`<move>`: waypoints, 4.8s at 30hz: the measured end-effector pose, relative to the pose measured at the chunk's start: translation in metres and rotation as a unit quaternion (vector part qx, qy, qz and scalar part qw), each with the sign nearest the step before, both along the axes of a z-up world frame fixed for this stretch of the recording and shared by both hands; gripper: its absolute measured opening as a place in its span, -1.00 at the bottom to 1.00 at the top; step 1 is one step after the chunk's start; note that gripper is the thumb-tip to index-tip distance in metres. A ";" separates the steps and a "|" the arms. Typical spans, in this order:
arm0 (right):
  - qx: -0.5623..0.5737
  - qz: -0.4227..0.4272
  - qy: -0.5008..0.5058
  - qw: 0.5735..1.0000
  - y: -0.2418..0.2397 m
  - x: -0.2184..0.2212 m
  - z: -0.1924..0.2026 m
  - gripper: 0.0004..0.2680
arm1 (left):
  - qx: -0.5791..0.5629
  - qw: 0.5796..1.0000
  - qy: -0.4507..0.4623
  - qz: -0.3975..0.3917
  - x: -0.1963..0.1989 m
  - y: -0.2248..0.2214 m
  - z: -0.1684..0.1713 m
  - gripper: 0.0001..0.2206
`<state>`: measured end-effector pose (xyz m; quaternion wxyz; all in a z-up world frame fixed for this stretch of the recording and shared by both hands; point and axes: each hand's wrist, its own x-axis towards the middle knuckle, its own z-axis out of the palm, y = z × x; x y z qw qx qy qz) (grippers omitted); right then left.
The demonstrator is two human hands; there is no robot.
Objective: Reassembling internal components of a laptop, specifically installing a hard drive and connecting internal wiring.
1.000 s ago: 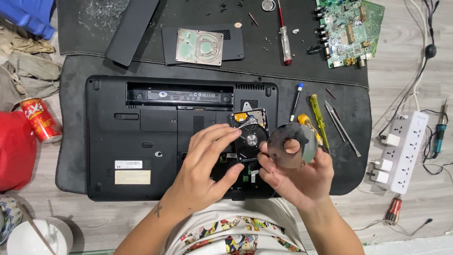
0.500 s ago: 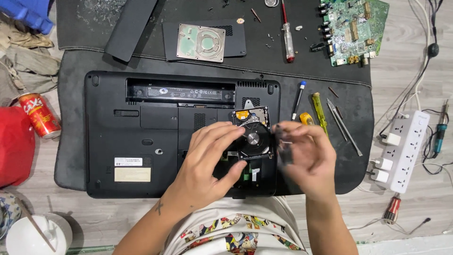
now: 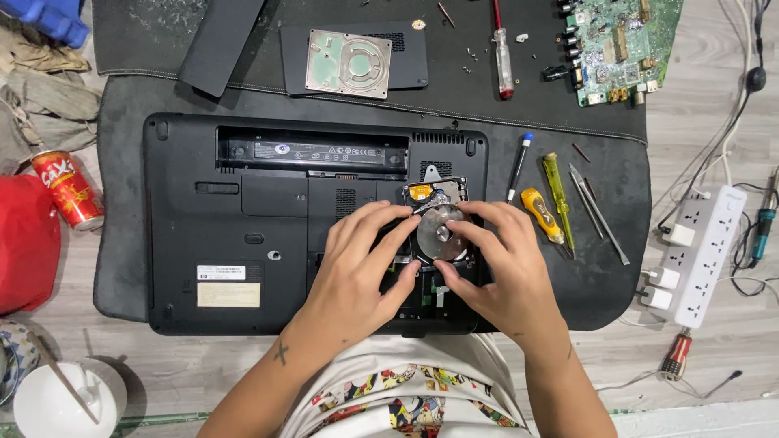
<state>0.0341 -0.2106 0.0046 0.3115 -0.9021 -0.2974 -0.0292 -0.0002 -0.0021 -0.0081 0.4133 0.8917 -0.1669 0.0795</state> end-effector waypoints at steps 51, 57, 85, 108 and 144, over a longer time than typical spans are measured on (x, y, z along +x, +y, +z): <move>-0.051 -0.011 -0.022 0.998 -0.011 -0.007 0.002 -0.70 | 0.064 0.998 -0.024 -0.003 -0.002 -0.003 -0.008 -0.77; -0.110 0.007 -0.044 0.993 -0.010 -0.005 -0.003 -0.60 | 0.079 0.997 -0.018 -0.001 -0.001 -0.003 -0.005 -0.73; -0.141 0.048 -0.040 0.988 0.003 -0.007 0.012 -0.73 | 0.086 0.996 -0.032 0.009 -0.002 -0.005 -0.003 -0.73; 0.011 0.003 0.105 0.994 -0.013 -0.003 0.008 -0.62 | 0.228 0.959 0.149 -0.081 0.033 0.005 0.010 -0.10; -0.252 0.078 -0.078 0.961 0.006 0.301 -0.062 -0.76 | 0.142 0.981 0.103 -0.087 0.024 0.012 0.006 -0.28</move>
